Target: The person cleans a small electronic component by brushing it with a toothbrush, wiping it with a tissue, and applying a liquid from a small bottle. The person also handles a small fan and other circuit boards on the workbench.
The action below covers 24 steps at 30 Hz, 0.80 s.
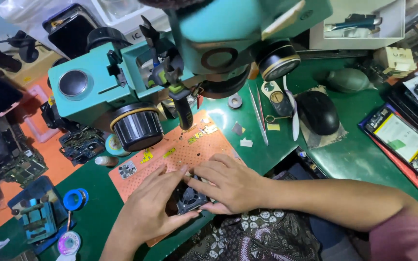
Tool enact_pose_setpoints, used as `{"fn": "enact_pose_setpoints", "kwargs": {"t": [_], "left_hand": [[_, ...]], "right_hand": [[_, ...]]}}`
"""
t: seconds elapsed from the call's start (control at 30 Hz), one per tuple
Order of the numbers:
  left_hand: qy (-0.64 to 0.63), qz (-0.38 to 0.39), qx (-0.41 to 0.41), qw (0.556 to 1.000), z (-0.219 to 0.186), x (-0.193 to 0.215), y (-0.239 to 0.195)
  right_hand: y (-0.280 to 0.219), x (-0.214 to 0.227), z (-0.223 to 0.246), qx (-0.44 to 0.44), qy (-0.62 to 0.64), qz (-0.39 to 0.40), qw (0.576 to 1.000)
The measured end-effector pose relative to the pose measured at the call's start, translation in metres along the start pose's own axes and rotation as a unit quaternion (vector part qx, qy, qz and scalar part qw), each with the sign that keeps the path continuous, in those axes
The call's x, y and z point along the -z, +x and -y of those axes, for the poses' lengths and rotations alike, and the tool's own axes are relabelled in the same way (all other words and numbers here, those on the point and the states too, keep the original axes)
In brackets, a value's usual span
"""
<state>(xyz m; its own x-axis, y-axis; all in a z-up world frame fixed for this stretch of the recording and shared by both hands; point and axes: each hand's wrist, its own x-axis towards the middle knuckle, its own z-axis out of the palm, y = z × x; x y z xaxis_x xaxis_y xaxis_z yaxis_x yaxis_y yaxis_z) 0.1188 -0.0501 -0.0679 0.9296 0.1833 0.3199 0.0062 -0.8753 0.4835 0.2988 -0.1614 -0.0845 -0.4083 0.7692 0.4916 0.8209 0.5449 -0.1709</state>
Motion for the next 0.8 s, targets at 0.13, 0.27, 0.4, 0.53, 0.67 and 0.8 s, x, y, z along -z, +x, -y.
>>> {"fn": "enact_pose_setpoints", "kwargs": {"t": [0.13, 0.27, 0.4, 0.53, 0.67, 0.8], "left_hand": [[-0.009, -0.002, -0.001, 1.000, 0.0008, -0.0005, -0.0003], [-0.022, -0.007, 0.012, 1.000, 0.0045, -0.0003, -0.0028], [-0.035, 0.012, 0.036, 0.999, 0.0084, -0.0023, -0.0071], [-0.025, 0.001, 0.026, 0.999, 0.0098, -0.0032, -0.0050], [-0.021, 0.001, 0.034, 0.999, 0.0094, -0.0028, -0.0070], [-0.016, -0.016, 0.001, 1.000, 0.0058, -0.0009, -0.0005]], "right_hand": [[-0.0009, 0.0008, 0.0008, 0.006, 0.006, -0.004, 1.000], [0.0015, 0.0009, 0.0017, 0.004, 0.017, -0.008, 1.000], [0.0037, 0.0033, 0.0017, 0.000, 0.038, -0.008, 0.999], [0.0025, 0.0019, 0.0003, 0.003, 0.056, -0.005, 0.998], [0.0024, 0.0010, 0.0009, 0.003, 0.057, -0.010, 0.998], [0.0014, 0.0018, 0.0017, 0.009, 0.050, -0.003, 0.999]]}}
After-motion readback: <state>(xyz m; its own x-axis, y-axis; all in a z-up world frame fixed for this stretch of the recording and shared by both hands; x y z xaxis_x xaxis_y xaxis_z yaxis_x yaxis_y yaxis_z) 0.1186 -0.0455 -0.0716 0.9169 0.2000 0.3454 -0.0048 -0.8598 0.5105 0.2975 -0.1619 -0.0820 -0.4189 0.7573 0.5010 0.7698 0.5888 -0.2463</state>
